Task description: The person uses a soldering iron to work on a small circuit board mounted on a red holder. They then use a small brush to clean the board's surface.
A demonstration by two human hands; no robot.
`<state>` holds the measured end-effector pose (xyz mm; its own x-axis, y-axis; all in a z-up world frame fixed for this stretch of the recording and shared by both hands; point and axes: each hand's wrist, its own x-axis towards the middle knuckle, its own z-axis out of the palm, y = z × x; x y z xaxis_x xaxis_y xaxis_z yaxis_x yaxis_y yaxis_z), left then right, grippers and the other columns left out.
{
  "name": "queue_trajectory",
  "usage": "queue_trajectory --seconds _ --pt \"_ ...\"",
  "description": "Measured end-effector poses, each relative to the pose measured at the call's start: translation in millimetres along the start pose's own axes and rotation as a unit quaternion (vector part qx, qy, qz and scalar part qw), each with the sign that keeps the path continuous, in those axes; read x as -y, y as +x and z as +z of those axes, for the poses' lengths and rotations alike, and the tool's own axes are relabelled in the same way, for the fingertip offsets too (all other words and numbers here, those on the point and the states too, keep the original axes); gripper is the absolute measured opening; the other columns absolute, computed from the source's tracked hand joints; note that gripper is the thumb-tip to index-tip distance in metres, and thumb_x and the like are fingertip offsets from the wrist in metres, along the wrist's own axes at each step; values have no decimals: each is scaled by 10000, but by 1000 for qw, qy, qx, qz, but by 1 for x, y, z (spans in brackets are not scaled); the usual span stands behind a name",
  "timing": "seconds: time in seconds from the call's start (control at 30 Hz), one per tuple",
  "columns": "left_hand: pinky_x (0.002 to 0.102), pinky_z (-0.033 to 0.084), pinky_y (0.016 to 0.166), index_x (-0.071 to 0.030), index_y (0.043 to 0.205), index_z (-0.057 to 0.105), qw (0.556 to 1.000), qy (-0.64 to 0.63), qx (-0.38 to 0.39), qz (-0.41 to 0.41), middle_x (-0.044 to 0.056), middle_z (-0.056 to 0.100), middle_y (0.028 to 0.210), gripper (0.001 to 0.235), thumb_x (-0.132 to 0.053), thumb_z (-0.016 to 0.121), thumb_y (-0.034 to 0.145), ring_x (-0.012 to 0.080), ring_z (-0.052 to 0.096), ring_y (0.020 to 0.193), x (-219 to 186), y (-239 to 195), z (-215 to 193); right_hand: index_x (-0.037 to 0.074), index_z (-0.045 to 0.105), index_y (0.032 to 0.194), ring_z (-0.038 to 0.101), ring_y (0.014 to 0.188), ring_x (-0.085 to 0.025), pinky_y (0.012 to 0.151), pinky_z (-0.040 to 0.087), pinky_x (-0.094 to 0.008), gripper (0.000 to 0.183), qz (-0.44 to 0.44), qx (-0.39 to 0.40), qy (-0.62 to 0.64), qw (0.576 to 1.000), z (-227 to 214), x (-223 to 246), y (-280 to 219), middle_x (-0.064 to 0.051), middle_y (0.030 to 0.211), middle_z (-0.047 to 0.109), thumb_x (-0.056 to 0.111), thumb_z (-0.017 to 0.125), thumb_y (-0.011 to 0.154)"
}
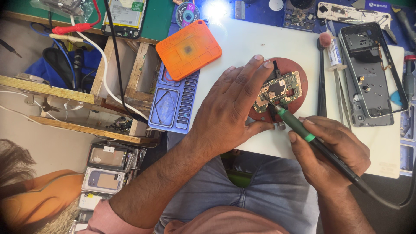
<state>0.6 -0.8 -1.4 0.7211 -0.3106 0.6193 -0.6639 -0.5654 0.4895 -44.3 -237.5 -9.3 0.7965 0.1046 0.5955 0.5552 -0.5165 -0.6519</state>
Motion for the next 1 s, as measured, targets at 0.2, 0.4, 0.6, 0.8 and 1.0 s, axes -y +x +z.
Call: queue_trajectory --seconds 0.2,0.4,0.6,0.8,1.0 --pt "548 388 1286 -105 1601 245 1000 -1 -1 1 192 397 1621 1153 -415 954 746 359 457 1510 0 0 0 -49 706 1101 782 956 -231 819 645 -265 217 -2 5 -1 1000 0 0 0 -185 1003 749 79 839 987" --pt "548 386 1289 -108 1601 246 1000 -2 1 0 191 399 1621 1151 -411 955 747 359 455 1512 0 0 -1 -53 707 1098 782 949 -231 811 641 -263 222 -2 3 -6 1000 0 -1 -1 -186 1002 750 77 842 979" --pt "555 381 1297 -105 1598 242 1000 -6 3 0 192 402 1616 1152 -412 952 745 358 455 1515 0 0 0 -49 708 1103 780 956 -229 824 639 -264 223 3 2 -5 1000 -1 0 -1 -184 1009 750 76 843 978" --pt "555 385 1300 -113 1601 241 1000 -9 0 -1 187 405 1616 1146 -413 949 751 353 457 1517 -1 0 0 -43 708 1108 778 959 -226 838 638 -267 220 6 2 -10 1000 -1 3 1 -181 1010 749 73 840 975" --pt "557 384 1297 -111 1598 238 1000 -11 1 -1 191 405 1613 1135 -407 947 763 358 448 1522 0 1 0 -39 705 1118 769 954 -230 834 630 -274 237 2 -5 -11 1000 -1 3 1 -185 1007 742 70 836 953"
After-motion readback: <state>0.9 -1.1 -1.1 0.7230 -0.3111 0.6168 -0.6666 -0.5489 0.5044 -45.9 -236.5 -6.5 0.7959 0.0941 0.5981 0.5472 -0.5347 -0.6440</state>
